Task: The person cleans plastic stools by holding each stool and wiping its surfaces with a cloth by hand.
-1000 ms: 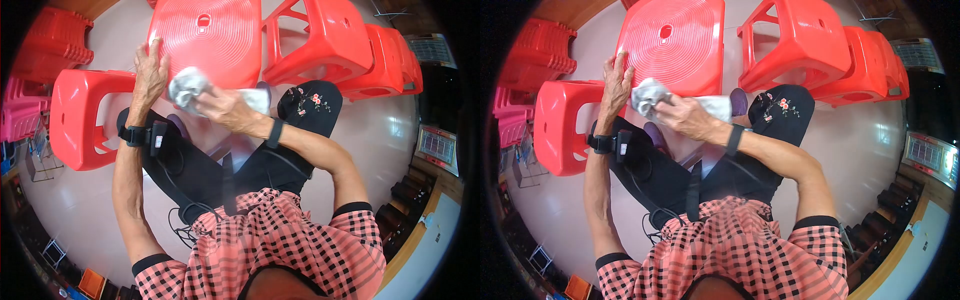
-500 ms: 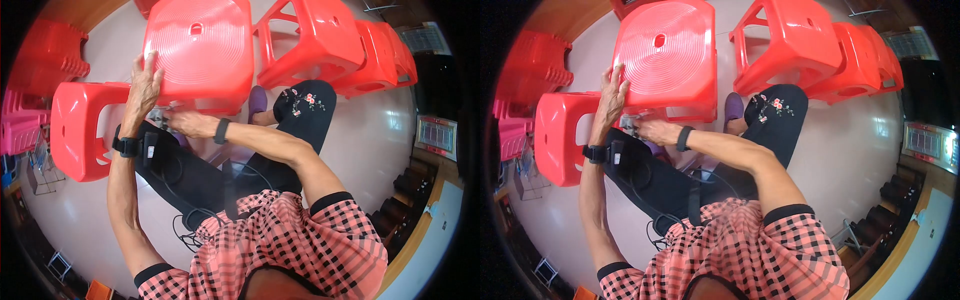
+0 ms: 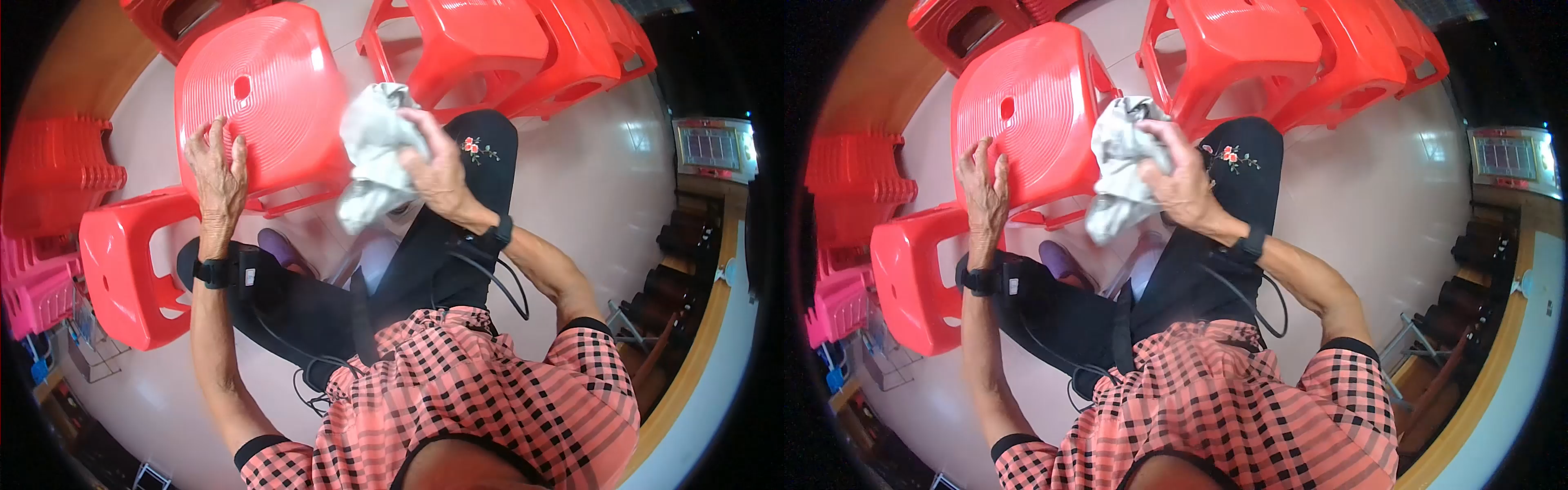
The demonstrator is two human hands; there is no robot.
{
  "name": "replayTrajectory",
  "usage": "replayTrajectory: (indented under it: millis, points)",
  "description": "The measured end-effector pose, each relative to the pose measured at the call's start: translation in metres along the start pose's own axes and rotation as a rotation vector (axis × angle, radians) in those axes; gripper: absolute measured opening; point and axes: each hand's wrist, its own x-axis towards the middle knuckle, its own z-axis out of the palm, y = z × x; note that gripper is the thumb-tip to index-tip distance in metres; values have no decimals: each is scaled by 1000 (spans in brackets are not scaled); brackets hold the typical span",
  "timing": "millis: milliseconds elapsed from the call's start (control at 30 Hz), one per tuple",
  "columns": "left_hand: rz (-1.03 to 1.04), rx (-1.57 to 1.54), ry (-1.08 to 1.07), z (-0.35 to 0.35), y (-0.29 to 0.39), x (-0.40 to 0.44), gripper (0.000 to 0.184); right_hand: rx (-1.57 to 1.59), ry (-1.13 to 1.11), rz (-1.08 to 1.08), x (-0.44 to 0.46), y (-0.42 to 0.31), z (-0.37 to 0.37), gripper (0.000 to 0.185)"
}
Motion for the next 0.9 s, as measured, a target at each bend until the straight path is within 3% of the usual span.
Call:
replayTrajectory:
  millis: [33, 67, 100, 167, 267, 333, 433, 533, 567, 633, 667, 700, 767, 800, 867, 900]
  points:
    - [14, 11, 8, 4, 4, 2, 44, -55, 3, -119, 3, 2, 10, 48]
    - [24, 90, 17, 9, 8, 3, 47, 28, -133, 55, 4, 2, 18, 60]
    - [21, 105, 9, 11, 10, 3, 48, -101, -147, 7, 3, 38, 33, 69]
    - [10, 139, -5, 10, 10, 2, 50, -174, -54, -39, 3, 71, 55, 76]
    - [7, 182, -26, 10, 5, -1, 52, -123, -176, 151, 9, 78, 47, 77]
    - [12, 190, -34, 12, 4, 2, 53, -91, -269, 294, 16, 80, 45, 73]
    - [3, 187, -57, 12, -1, 0, 54, -33, -261, 187, 26, 167, 65, 60]
    - [9, 183, -61, 9, -2, 2, 54, 334, -388, 418, 40, 185, 64, 43]
    - [9, 180, -62, 9, -1, 2, 54, 443, -400, 505, 47, 161, 61, 36]
    - [8, 180, -64, 6, 0, 1, 54, 59, -256, 656, 45, 105, 54, 30]
    - [7, 180, -64, 6, 1, 2, 54, 57, -11, 602, 44, 126, 73, 27]
    - [5, 177, -66, 6, 2, 2, 54, -23, 4, 536, 42, 148, 74, 29]
    - [22, 178, -51, 8, 3, 1, 54, -185, 34, 408, 54, 78, 57, 36]
    - [28, 180, -49, 8, 3, 1, 54, -50, 56, 293, 62, 60, 52, 39]
    - [27, 169, -58, 6, 4, 2, 54, -66, 111, 193, 81, 53, 53, 40]
    - [19, 159, -68, 4, 6, 2, 54, -63, 161, 21, 93, 52, 56, 40]
